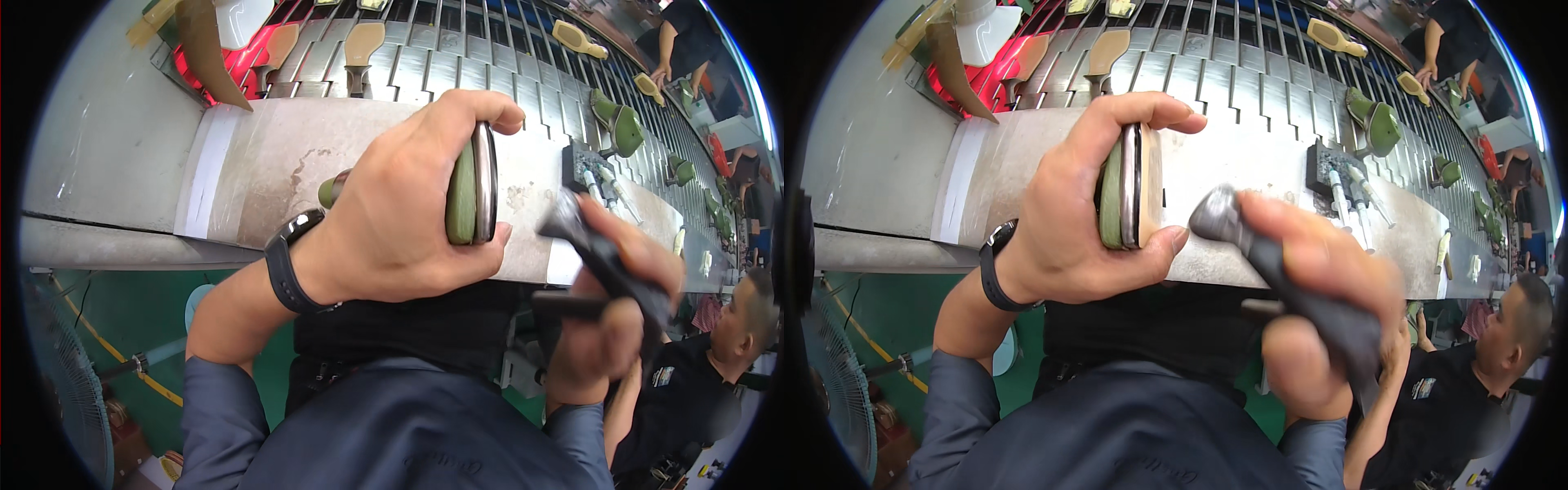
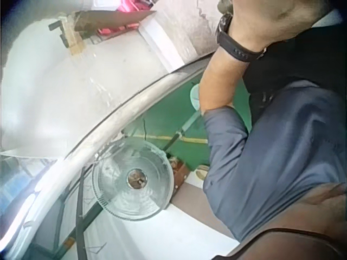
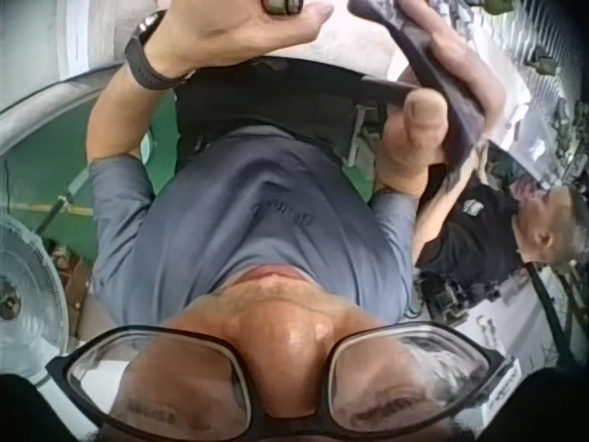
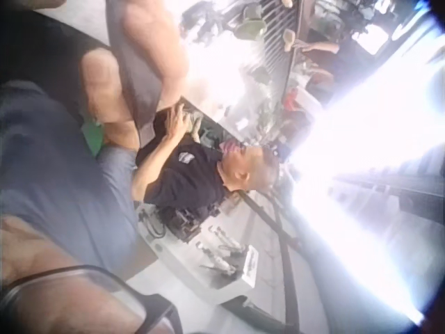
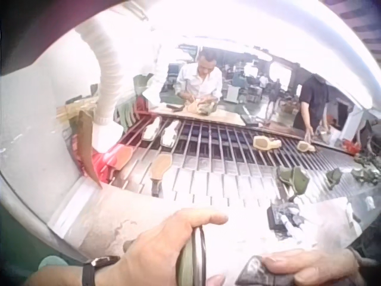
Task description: The person assembles high-heeled shoes by taking lasted shoe uppers and soles from a conveyor, aligning and pressing each sole onto the shoe upper by hand, and tapping the edges with a hammer.
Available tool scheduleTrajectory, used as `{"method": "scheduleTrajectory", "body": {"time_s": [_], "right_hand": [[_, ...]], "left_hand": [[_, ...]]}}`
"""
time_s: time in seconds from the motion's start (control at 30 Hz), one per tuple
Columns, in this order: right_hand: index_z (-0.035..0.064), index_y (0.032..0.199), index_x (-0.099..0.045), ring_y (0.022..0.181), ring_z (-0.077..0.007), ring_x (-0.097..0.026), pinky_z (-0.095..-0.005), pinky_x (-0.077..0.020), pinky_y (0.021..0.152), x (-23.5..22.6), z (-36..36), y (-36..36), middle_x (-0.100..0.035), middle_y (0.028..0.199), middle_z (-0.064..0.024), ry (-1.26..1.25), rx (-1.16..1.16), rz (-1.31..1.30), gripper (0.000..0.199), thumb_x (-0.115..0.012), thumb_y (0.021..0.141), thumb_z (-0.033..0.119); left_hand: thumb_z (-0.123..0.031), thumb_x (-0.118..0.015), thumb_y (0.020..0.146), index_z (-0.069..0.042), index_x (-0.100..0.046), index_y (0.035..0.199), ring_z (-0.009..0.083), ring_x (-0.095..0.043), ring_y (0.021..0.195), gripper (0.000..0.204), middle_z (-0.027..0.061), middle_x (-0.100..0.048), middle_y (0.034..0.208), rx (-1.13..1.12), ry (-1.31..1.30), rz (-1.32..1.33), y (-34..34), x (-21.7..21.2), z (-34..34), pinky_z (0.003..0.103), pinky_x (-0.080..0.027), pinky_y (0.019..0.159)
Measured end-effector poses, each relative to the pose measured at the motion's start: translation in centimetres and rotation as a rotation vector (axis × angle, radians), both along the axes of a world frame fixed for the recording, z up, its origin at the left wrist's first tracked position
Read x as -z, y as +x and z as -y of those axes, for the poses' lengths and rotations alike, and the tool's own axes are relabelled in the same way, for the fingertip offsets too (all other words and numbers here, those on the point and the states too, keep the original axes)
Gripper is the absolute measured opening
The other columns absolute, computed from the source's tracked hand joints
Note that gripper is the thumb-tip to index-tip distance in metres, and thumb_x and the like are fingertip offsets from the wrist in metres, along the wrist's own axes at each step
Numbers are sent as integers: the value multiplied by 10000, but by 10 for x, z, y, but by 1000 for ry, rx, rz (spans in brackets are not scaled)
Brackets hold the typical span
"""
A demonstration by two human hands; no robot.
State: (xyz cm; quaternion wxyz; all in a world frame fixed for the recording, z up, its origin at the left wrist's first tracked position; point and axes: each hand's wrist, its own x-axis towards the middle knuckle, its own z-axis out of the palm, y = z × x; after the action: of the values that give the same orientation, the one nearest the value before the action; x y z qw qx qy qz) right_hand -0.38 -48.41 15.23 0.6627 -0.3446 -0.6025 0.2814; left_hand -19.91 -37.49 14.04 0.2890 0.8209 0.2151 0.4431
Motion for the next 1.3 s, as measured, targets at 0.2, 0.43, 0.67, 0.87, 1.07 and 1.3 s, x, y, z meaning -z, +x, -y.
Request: {"method": "scheduleTrajectory", "body": {"time_s": [0.2,0.43,0.67,0.87,1.07,1.3], "right_hand": [[6,1100,-563,1097,-456,-708,-552,-570,1009,-38,-6,14,-700,1116,-336,-149,-228,324,505,-822,911,396],[-30,996,-588,946,-353,-755,-421,-617,906,-54,-18,-1,-735,998,-312,-433,-29,163,570,-870,819,432],[-45,1122,-633,1106,-325,-729,-431,-571,1006,-18,-3,-3,-734,1142,-268,-448,-477,200,341,-811,886,126],[-60,1223,-607,1147,-286,-699,-419,-572,1032,102,18,-31,-710,1238,-231,-776,-83,-382,253,-628,1027,98],[-69,1219,-602,1147,-306,-699,-451,-583,1025,131,25,-48,-702,1235,-259,-816,-122,-523,282,-651,1016,119],[-67,1207,-605,1165,-306,-699,-397,-512,1059,105,0,-29,-718,1228,-277,-712,-210,-352,268,-652,976,60]], "left_hand": [[-181,-893,730,-12,-535,1380,323,-686,1123,761,156,-663,1275,-51,41,53,9,12,12,396,-544,962],[-36,-747,755,70,-479,1417,430,-665,1151,722,253,-645,1304,76,197,100,6,26,22,492,-540,995],[-199,-630,991,40,-395,1512,459,-645,1263,620,295,-633,1371,-120,409,210,-21,76,70,633,-424,1124],[-525,-712,945,-29,-335,1569,477,-479,1437,881,304,-443,1565,-373,433,-137,-55,169,49,696,-247,1203],[-485,-781,905,-18,-315,1552,480,-527,1387,924,306,-476,1518,-456,545,-260,-59,179,48,674,-297,1196],[-465,-675,1000,-88,-433,1487,403,-570,1369,662,219,-561,1484,-509,463,-133,-46,180,52,653,-300,1207]]}}
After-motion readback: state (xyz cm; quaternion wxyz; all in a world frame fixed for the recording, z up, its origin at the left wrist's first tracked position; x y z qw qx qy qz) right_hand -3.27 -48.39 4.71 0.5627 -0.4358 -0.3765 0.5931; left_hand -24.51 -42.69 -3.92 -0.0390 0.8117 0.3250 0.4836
